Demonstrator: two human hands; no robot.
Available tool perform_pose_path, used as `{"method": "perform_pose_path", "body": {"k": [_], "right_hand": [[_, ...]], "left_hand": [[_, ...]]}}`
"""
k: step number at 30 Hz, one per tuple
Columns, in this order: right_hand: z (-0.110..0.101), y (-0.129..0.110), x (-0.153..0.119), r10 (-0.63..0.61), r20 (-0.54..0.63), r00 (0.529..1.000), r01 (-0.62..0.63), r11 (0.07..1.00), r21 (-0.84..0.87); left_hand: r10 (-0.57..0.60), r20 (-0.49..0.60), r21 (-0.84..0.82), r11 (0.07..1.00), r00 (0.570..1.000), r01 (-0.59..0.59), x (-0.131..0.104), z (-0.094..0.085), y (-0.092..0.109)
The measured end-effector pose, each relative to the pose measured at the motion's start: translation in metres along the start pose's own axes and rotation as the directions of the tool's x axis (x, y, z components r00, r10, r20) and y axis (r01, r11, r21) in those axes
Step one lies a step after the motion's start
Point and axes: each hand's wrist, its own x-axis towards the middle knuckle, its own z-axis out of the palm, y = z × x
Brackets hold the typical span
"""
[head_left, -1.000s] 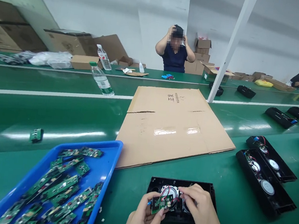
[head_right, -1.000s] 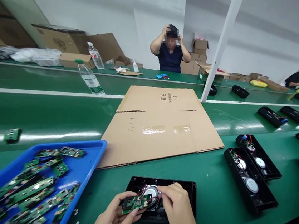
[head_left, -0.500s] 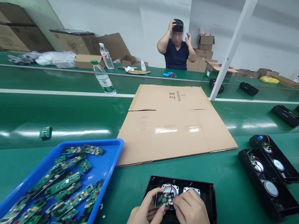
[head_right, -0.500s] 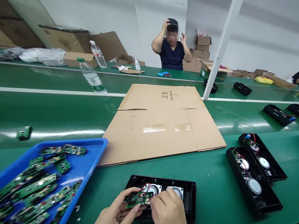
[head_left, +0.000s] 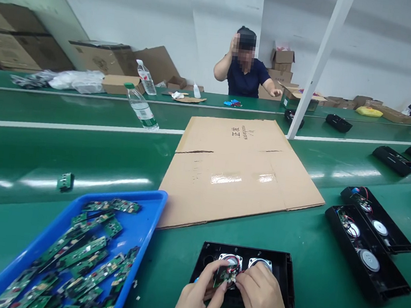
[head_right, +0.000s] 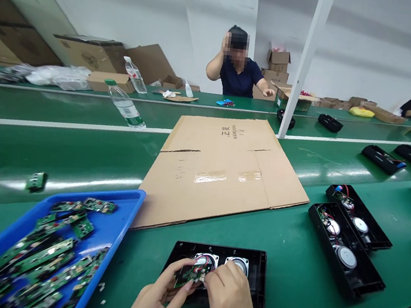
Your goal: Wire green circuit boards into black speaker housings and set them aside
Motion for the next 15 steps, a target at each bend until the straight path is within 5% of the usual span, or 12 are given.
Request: {"method": "perform_pose_path", "body": {"k": [6,10,15], "right_hand": [[0.006,0.004,-0.012,0.146,0.006,0.989,-0.146,0.986,0.078],[0.003,0.008,-0.012,0.255,0.169,0.952,-0.278,0.952,0.132],[-0.001,0.012,-0.005,0.24,0.332,0.912,-0.285,0.954,0.093]], "left_hand": [[0.106,0.039,0.093,0.99,0.994,-0.11,-0.001,-0.003,0.002],[0.162,0.079,0.101,0.98,0.984,-0.17,0.0,-0.004,-0.001],[0.168,0.114,0.106,0.978,0.979,-0.18,0.001,-0.006,-0.005]]}}
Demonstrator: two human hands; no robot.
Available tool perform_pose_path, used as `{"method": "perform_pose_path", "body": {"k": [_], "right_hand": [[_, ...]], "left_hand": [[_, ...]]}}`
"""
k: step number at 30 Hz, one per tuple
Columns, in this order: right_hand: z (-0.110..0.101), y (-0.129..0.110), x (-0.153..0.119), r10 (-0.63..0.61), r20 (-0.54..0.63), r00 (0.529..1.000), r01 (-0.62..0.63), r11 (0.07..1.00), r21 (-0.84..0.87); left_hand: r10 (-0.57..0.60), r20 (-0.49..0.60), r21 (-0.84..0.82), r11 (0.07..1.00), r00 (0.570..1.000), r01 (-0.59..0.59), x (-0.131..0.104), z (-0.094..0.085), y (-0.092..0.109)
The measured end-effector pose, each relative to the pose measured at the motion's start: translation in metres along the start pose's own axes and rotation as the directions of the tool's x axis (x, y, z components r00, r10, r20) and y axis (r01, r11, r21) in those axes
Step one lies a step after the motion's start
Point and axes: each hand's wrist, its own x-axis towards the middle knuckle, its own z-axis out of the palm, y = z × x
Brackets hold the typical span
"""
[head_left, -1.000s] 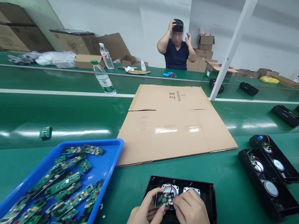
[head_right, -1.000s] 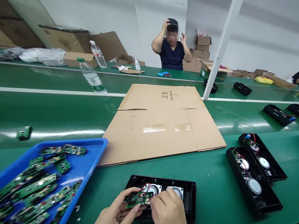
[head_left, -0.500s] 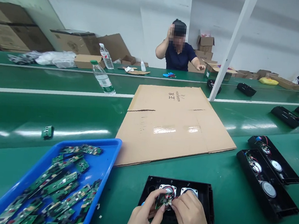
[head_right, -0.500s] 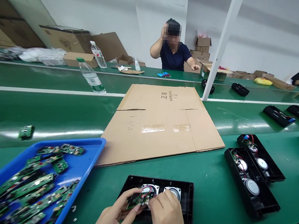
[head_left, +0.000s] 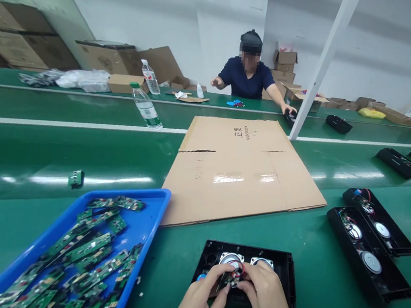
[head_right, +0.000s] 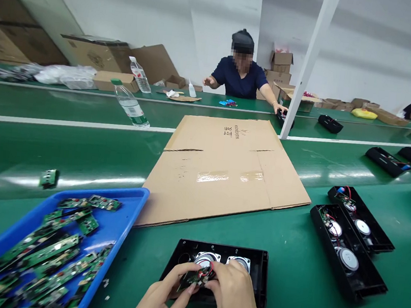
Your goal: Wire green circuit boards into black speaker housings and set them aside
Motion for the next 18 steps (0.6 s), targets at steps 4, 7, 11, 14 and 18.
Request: {"method": "perform_pose_path", "body": {"k": [4,7,11,14,18], "right_hand": [[0.002,0.002,0.002,0.014,-0.007,1.0,-0.014,1.0,0.0],[0.004,0.0,0.002,0.002,-0.035,0.999,-0.002,1.0,-0.009],[-0.008,0.001,-0.003,0.041,-0.005,0.999,-0.041,0.999,0.027],[-0.029,0.008,-0.011,0.116,-0.016,0.993,-0.115,0.993,0.025],[-0.052,0.015,-0.014,0.089,-0.05,0.995,-0.096,0.984,-0.152]], "left_hand": [[-0.006,0.006,0.012,1.0,1.0,0.006,0.002,0.0,0.003],[-0.032,-0.002,-0.012,0.999,0.999,0.032,0.003,0.002,0.008],[-0.15,-0.021,-0.081,0.986,0.988,0.148,0.001,0.004,0.011],[-0.196,-0.06,-0.055,0.98,0.979,0.193,-0.002,0.001,0.007],[-0.222,-0.141,0.019,0.974,0.965,0.227,-0.003,-0.007,0.001]]}}
